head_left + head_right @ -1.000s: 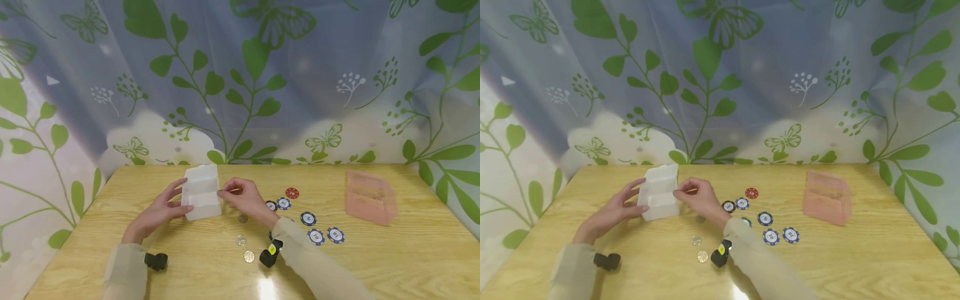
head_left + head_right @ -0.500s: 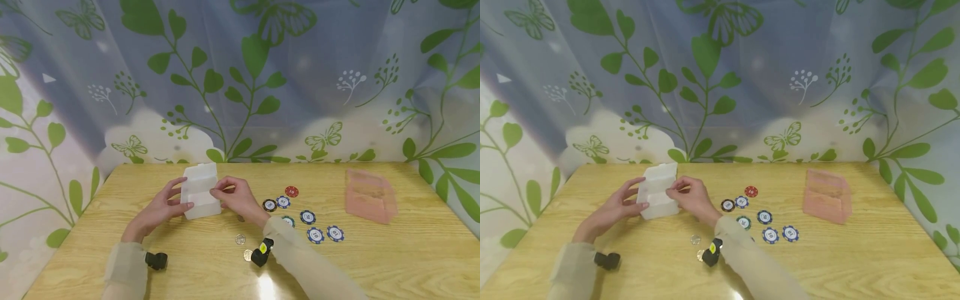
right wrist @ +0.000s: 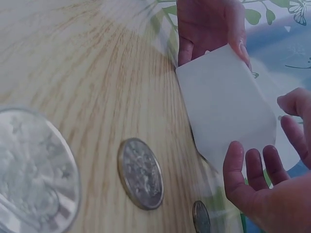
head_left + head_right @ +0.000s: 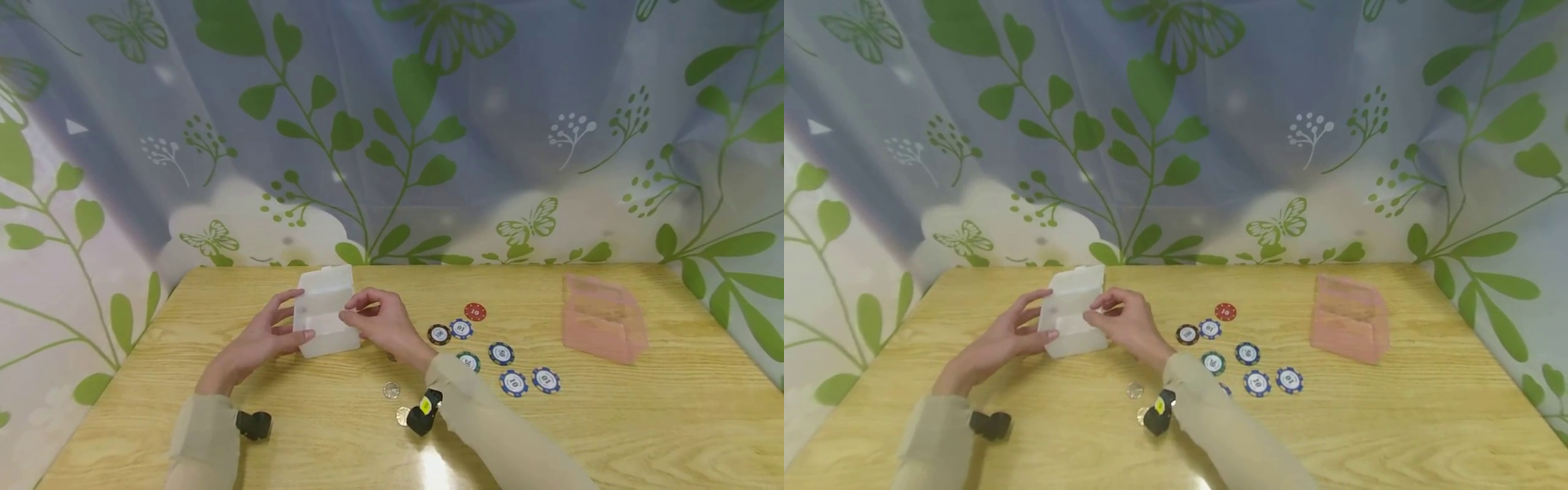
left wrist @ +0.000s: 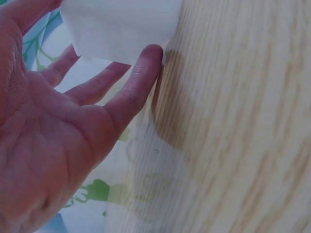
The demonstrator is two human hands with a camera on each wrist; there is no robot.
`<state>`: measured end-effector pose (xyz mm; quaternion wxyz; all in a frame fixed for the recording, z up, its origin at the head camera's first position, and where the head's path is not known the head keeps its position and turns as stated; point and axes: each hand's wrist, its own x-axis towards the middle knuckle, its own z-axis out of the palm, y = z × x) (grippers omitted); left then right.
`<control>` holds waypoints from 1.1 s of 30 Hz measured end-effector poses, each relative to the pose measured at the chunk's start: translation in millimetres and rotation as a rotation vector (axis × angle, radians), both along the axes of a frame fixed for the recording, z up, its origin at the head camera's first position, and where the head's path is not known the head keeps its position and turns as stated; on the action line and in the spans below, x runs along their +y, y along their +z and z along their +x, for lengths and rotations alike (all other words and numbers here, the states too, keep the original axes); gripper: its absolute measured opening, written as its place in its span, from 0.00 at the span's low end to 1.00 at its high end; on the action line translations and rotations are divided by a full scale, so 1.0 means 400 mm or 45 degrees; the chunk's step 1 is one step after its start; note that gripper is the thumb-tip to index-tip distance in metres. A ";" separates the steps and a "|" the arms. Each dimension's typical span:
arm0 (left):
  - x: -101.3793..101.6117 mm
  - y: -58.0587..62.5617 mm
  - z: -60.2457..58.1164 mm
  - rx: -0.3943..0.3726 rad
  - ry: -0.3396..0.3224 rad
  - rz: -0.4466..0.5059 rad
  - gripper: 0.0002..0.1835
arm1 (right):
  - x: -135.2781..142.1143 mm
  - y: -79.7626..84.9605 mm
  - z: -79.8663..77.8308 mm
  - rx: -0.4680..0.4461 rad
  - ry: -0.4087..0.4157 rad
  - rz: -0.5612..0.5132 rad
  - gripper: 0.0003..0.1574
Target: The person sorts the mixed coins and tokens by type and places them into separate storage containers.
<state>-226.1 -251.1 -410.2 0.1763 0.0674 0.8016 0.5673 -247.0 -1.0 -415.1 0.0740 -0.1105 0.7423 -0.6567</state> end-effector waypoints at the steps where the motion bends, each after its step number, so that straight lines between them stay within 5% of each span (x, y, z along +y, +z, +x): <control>1: -0.001 0.000 0.000 -0.002 -0.001 0.001 0.47 | 0.001 0.001 0.000 -0.003 0.004 0.002 0.10; 8: -0.005 0.000 -0.002 -0.008 -0.014 0.003 0.48 | 0.011 0.010 0.001 -0.041 0.031 0.027 0.12; 26: -0.005 -0.002 -0.004 -0.027 -0.021 0.049 0.47 | 0.080 0.027 0.002 0.124 0.102 0.207 0.19; 33: -0.008 -0.005 -0.005 -0.020 -0.029 0.061 0.47 | 0.109 0.027 0.004 0.097 0.136 0.263 0.21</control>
